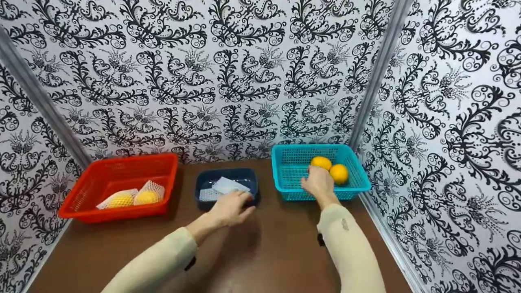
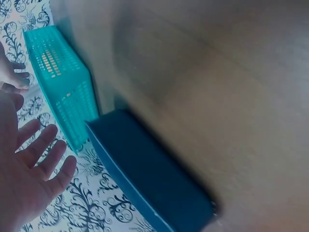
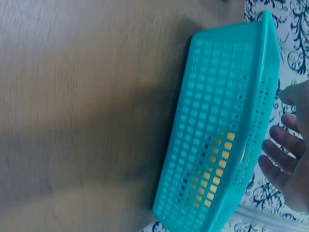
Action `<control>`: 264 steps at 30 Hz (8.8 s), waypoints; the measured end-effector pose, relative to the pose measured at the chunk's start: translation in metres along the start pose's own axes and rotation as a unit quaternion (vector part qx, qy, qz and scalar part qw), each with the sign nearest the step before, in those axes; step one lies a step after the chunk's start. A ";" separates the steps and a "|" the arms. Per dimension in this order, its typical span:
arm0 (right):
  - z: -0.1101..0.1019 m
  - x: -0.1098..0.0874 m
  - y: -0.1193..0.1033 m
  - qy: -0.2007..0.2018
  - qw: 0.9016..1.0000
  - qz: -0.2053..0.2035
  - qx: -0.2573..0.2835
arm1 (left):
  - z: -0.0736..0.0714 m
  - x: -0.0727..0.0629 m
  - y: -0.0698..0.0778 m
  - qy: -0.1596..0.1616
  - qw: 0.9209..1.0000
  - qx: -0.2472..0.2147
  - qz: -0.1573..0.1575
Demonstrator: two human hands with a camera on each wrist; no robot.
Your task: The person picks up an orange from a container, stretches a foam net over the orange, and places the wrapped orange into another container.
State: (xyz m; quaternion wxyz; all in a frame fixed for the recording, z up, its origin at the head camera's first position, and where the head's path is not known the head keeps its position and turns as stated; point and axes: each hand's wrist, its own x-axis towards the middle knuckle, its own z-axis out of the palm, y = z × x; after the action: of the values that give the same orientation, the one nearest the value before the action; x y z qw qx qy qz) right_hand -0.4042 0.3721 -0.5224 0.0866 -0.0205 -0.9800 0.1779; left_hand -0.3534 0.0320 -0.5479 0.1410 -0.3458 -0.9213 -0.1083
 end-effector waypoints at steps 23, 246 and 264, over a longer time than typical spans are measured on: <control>-0.018 0.033 0.070 0.008 0.998 0.060 -0.010 | 0.027 0.086 0.044 0.081 0.991 0.104 -0.002; 0.151 -0.120 -0.150 -0.157 0.866 -0.306 0.362 | 0.012 -0.127 -0.048 0.021 0.890 -0.419 -0.182; 0.149 -0.123 -0.155 -0.155 0.876 -0.293 0.351 | -0.015 -0.072 -0.089 0.029 0.987 -0.066 -0.144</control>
State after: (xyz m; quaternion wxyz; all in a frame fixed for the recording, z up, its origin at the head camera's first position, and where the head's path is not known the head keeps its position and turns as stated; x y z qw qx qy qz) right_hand -0.3111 0.1669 -0.6248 -0.0172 0.3271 -0.8150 0.4780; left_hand -0.3584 -0.0817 -0.5671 0.1272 -0.2148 -0.9480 -0.1974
